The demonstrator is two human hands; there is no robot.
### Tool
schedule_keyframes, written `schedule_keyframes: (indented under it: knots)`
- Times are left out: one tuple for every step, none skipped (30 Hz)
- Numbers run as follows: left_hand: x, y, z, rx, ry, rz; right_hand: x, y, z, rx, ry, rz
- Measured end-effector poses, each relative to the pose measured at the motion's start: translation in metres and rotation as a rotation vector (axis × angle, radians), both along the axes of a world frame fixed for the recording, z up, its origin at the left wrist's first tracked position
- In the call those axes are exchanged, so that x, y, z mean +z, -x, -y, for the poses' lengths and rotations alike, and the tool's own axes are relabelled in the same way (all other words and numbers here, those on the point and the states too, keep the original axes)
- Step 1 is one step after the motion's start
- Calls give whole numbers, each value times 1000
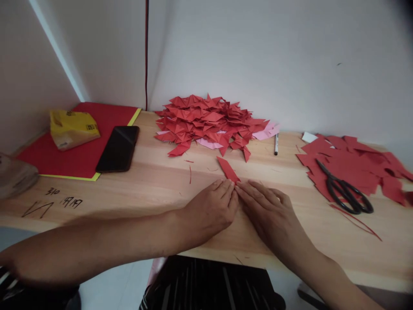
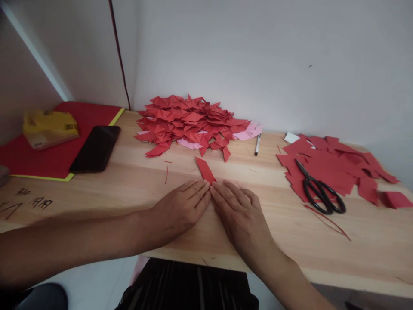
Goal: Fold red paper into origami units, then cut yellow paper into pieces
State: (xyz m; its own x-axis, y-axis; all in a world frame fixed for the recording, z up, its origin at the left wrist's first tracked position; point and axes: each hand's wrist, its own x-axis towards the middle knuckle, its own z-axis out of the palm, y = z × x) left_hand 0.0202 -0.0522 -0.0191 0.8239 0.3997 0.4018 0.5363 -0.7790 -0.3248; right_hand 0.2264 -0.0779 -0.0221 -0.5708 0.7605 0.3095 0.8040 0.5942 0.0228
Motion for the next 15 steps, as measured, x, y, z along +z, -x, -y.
schedule_keyframes:
  knots:
    - [0, 0, 0, -1, 1, -5, 0, 0, 0, 5, -2, 17]
    - [0, 0, 0, -3, 7, -11, 0, -1, 0, 11, 0, 35]
    - [0, 1, 0, -4, 14, -19, 0, -1, 0, 18, 1, 51]
    - [0, 1, -1, -6, 21, -23, -1, -1, 0, 21, -2, 65]
    - [1, 1, -1, -6, 28, -25, -1, -1, -1, 21, -9, 76]
    - [1, 1, 0, -3, 36, -24, -2, -1, -1, 20, -19, 81]
    - [1, 1, 0, -1, 47, -21, -2, 0, -1, 21, -31, 80]
    - [1, 1, 0, 10, 66, -22, -3, 2, -1, 22, -48, 72]
    - [1, 1, 1, 19, 88, -25, -3, 4, 0, 24, -66, 57]
    - [2, 1, 1, 28, 114, -29, -4, 6, 2, 26, -81, 39]
    - [2, 1, 2, 36, 138, -30, -4, 8, 4, 28, -93, 20]
    - [2, 2, 3, 40, 159, -26, -4, 10, 8, 28, -99, -1]
    - [3, 3, 3, 44, 179, -20, -3, 12, 11, 26, -98, -22]
    - [3, 4, 4, 45, 194, -11, -3, 14, 15, 21, -89, -42]
    - [3, 6, 5, 48, 210, -4, -2, 16, 18, 18, -74, -61]
